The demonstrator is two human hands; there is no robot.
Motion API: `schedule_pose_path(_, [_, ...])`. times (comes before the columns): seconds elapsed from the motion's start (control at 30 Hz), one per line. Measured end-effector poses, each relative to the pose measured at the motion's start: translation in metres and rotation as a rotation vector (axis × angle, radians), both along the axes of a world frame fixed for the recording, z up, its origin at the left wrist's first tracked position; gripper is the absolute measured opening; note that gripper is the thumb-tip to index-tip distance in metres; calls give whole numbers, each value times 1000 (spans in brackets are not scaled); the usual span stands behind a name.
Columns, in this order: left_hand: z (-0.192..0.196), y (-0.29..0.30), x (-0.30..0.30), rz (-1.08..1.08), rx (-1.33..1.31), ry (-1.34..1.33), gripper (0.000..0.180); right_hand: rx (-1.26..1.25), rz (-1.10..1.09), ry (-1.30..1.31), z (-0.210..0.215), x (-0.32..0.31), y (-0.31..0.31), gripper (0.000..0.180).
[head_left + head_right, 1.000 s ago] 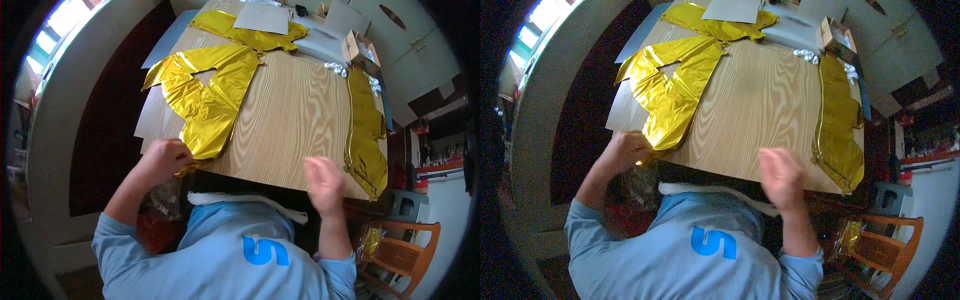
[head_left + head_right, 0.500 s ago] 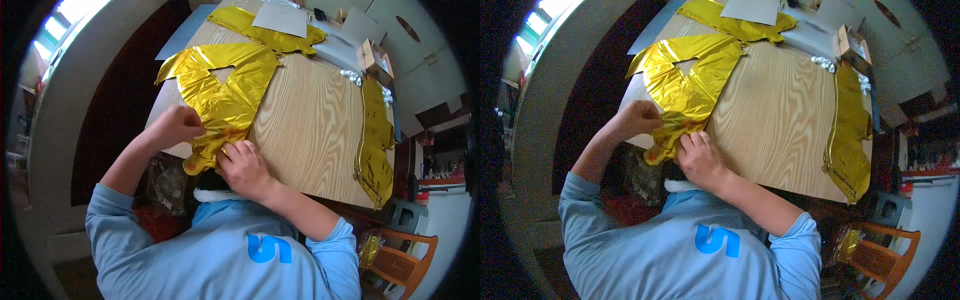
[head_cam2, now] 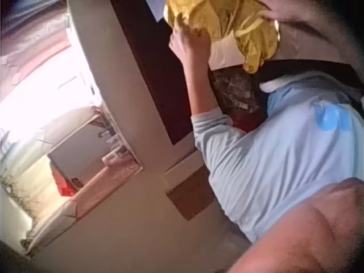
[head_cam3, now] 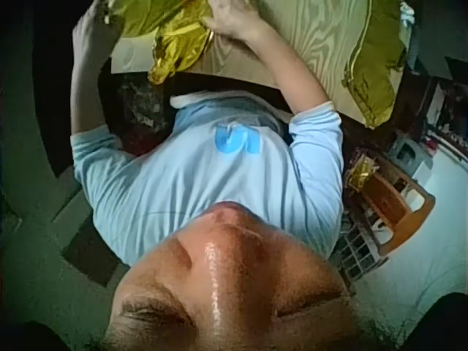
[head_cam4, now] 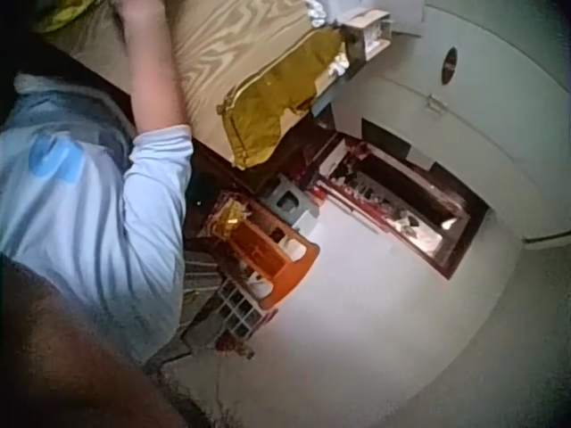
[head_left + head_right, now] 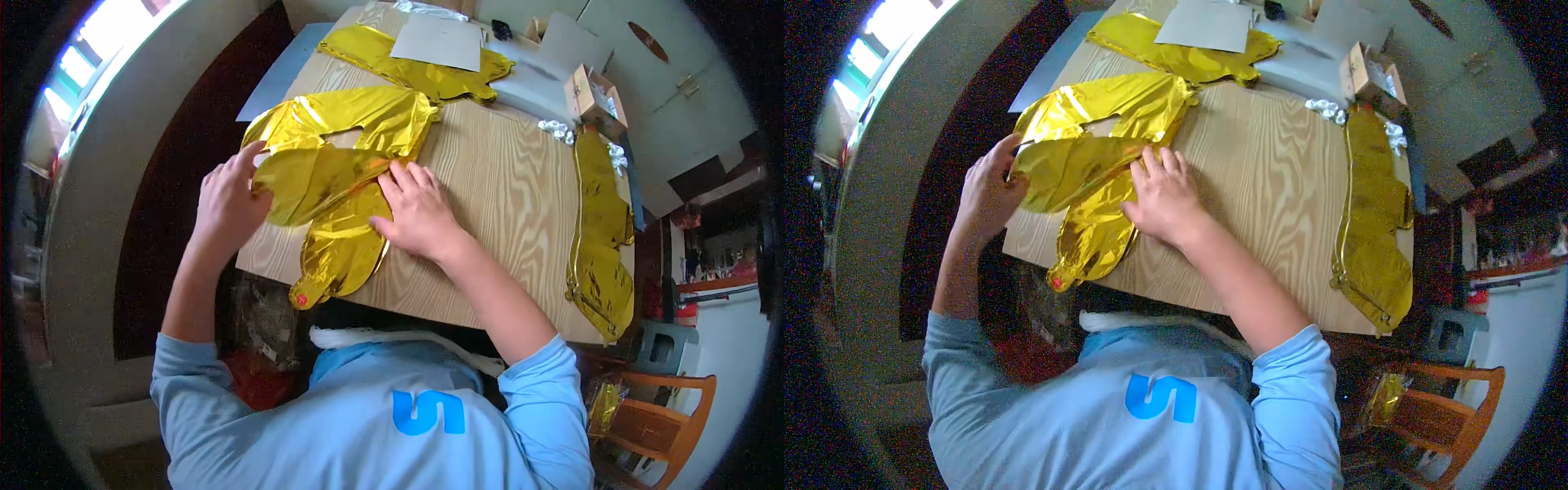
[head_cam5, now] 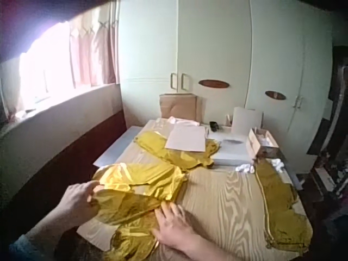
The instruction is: Folding gold foil balloons and placing them into plastic packaging sleeves with paper inserts.
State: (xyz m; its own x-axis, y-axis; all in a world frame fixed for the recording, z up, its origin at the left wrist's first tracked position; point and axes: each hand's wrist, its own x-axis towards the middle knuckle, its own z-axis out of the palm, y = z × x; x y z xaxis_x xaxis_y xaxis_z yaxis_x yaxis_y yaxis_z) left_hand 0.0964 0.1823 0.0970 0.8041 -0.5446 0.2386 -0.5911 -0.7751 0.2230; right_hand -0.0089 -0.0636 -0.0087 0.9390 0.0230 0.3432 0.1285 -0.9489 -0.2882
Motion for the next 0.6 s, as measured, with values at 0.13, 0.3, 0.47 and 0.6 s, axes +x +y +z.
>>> schedule_pose_path(0.13, [-6,-53,-21,-264,171,-137,96,-16,-16,142,13,6,0,48])
schedule_pose_path(0.3, [-77,-116,33,-388,59,-101,73,-29,48,-39,-15,14,-1,41])
schedule_pose_path(0.47, [-60,-119,73,-67,-127,390,45,40,33,36,-10,36,-30,49])
schedule_pose_path(0.6, [-85,-77,135,-35,-488,502,26,28,-44,151,-1,82,-54,50])
